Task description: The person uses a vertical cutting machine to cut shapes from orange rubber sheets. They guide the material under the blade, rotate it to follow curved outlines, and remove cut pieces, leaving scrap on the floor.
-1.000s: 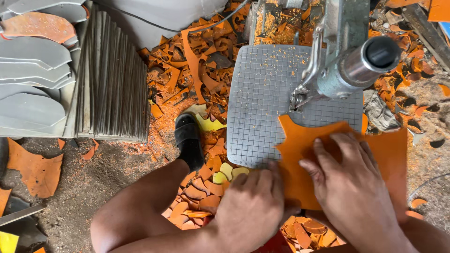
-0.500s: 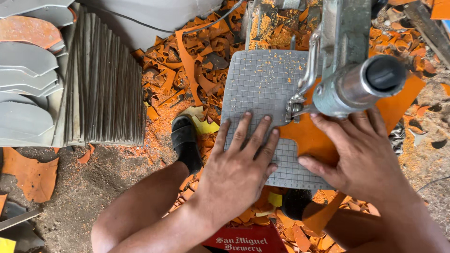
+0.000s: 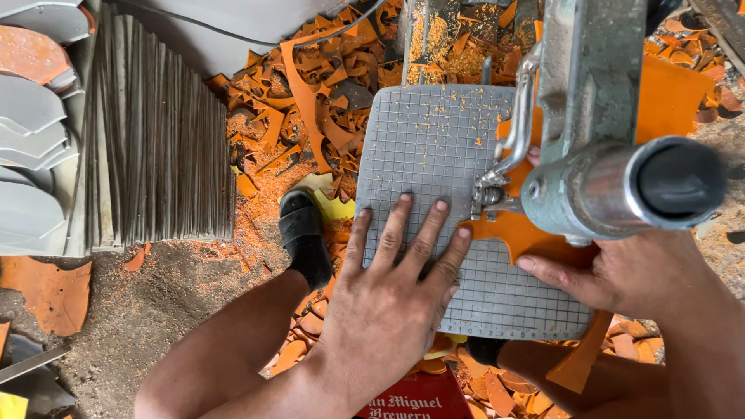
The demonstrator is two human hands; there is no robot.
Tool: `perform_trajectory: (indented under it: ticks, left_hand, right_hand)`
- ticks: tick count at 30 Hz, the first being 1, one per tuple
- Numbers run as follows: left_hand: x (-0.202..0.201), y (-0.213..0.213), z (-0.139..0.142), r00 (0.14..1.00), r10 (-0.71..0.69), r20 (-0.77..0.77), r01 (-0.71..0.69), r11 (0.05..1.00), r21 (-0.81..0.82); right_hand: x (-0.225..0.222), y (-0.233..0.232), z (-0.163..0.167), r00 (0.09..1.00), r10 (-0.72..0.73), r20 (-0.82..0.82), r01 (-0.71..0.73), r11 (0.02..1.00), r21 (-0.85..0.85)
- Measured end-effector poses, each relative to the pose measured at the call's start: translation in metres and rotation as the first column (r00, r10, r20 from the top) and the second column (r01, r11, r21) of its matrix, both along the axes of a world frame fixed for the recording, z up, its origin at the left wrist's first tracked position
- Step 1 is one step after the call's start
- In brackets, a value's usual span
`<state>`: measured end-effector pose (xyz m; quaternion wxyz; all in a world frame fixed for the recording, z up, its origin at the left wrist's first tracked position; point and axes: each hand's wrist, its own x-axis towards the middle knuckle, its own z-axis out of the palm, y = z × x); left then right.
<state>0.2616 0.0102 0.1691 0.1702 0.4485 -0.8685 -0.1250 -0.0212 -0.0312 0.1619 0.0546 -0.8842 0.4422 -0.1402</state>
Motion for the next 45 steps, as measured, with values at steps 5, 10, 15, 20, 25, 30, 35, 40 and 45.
perform_trajectory:
  ticks: [5,10,15,20,25,30,35,40,45]
  left_hand:
    - [-0.001,0.000,0.002,1.000,0.015,0.006,-0.015,1.000,-0.001]
    - [-0.008,0.002,0.003,0.997,0.066,0.028,-0.066,0.998,-0.015]
    - [-0.018,0.002,0.004,0.988,0.140,0.063,-0.136,0.989,-0.062]
    - [-0.018,-0.002,0.003,0.987,0.148,0.056,-0.143,0.986,-0.083]
    - [-0.021,-0.008,0.003,0.986,0.156,0.057,-0.149,0.984,-0.102]
    - [-0.019,-0.015,0.004,0.985,0.170,0.019,-0.168,0.984,-0.063]
    - [-0.020,-0.021,0.003,0.981,0.188,0.042,-0.186,0.982,-0.046]
    - [-0.020,-0.027,0.001,0.979,0.191,0.072,-0.190,0.982,-0.018]
    - [-0.018,-0.034,-0.001,0.980,0.184,0.072,-0.183,0.983,-0.022]
  right_hand:
    - [0.009,-0.002,0.010,0.993,-0.074,-0.094,0.074,0.997,0.003]
    - [0.020,0.003,0.012,0.997,-0.068,0.044,0.071,0.995,-0.063]
    - [0.027,0.019,0.006,0.977,-0.212,0.025,0.213,0.975,-0.057]
    - [0.040,0.039,-0.003,0.931,-0.361,0.045,0.362,0.932,-0.014]
    - [0.047,0.043,-0.003,0.916,-0.395,0.062,0.398,0.917,-0.036]
    - [0.060,0.044,0.003,0.892,-0.453,-0.003,0.450,0.888,-0.096]
    - [0.063,0.041,0.011,0.887,-0.458,-0.054,0.458,0.889,-0.022]
    - [0.066,0.037,0.010,0.867,-0.497,-0.048,0.494,0.868,-0.059]
    - [0.085,0.049,0.001,0.754,-0.639,-0.151,0.654,0.752,0.084]
